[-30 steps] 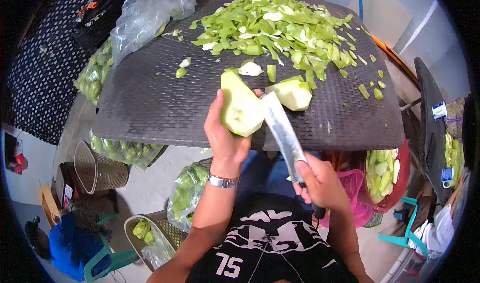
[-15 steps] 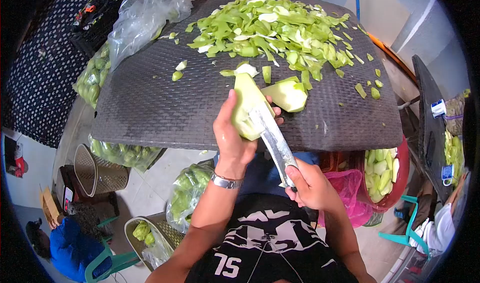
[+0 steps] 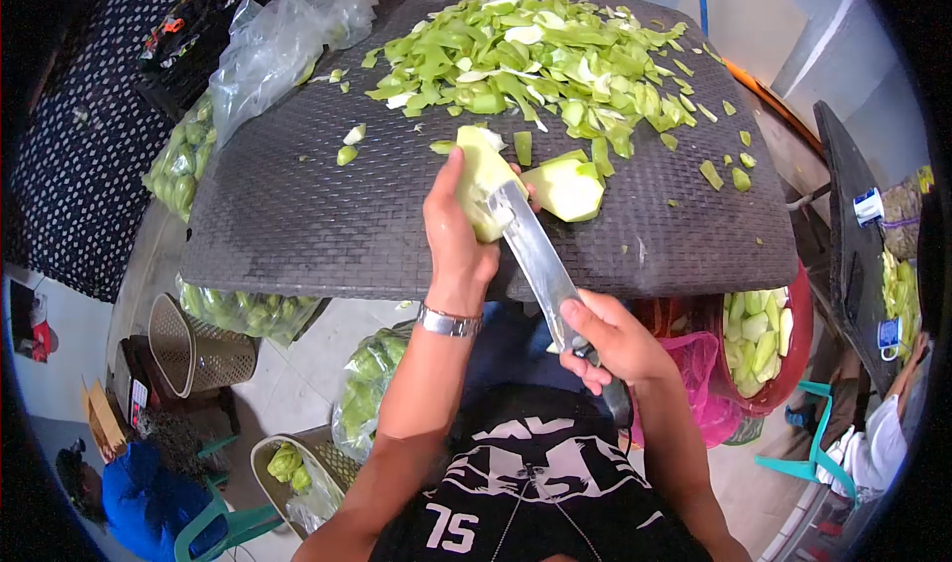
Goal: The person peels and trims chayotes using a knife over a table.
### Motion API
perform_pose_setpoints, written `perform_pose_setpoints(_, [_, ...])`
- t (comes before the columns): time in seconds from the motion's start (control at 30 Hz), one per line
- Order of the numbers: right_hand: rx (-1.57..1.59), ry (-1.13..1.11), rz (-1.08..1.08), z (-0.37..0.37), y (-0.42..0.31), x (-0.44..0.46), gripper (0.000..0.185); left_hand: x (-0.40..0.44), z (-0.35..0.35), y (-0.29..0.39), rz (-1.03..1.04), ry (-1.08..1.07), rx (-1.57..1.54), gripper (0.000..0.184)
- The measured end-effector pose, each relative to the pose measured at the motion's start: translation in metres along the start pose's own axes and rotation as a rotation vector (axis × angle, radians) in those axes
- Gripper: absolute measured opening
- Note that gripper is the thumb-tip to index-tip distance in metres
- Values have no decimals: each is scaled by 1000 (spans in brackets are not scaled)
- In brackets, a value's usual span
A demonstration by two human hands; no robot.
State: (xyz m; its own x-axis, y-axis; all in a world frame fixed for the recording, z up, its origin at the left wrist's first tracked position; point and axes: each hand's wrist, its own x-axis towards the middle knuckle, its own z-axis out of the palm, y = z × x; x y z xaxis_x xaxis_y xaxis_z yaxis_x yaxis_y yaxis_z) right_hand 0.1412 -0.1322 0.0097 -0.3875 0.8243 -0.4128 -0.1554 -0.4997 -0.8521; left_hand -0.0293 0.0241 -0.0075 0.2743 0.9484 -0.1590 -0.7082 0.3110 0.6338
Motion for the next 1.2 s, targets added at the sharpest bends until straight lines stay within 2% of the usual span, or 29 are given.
perform_pose_setpoints(0.03, [23, 16, 23, 0, -7, 2, 37, 7, -1, 1, 9, -10, 7, 53])
perform_pose_setpoints(0.13, [-327, 257, -15, 7, -14, 9, 31, 14, 6, 12, 9, 18, -49, 52])
perform_pose_setpoints(0.17, [-807, 503, -390, 13, -3, 12, 23, 12, 10, 17, 26, 34, -87, 52])
perform_pose_setpoints(0.2, [-1006, 630, -410, 24, -11, 7, 15, 10, 12, 19, 37, 53, -125, 52])
perform_pose_setpoints(0.27, [-1222, 730, -537, 29, -3, 4, 13, 8, 14, 24, 27, 56, -197, 50])
perform_pose_setpoints(0.47, [-1395, 700, -421, 36, -1, -3, 11, -3, 21, 25, 83, 149, -206, 48])
perform_pose_setpoints(0.57, [-1407, 699, -369, 38, 0, -3, 10, -3, 17, 23, 123, 113, -163, 47])
perform_pose_setpoints(0.67, [-1421, 602, -320, 35, 1, -3, 22, -8, 20, 22, 177, 145, -120, 46])
perform_pose_setpoints(0.87, [-1436, 625, -233, 37, 2, 3, 25, -6, 15, 20, 250, 191, -157, 45])
perform_pose_setpoints(0.97, [-1427, 663, -248, 37, 6, 4, 24, -6, 19, 22, 276, 173, -123, 38])
perform_pose_setpoints(1.07, [-1398, 740, -341, 35, 0, 13, 14, -8, 28, 20, 278, 230, -149, 29])
perform_pose_setpoints(1.17, [-1477, 698, -286, 30, -10, 12, 19, -3, 23, 15, 292, 246, -178, 27])
perform_pose_setpoints(1.2, [-1259, 647, -291, 26, -13, 12, 17, -2, 21, 15, 303, 229, -208, 28])
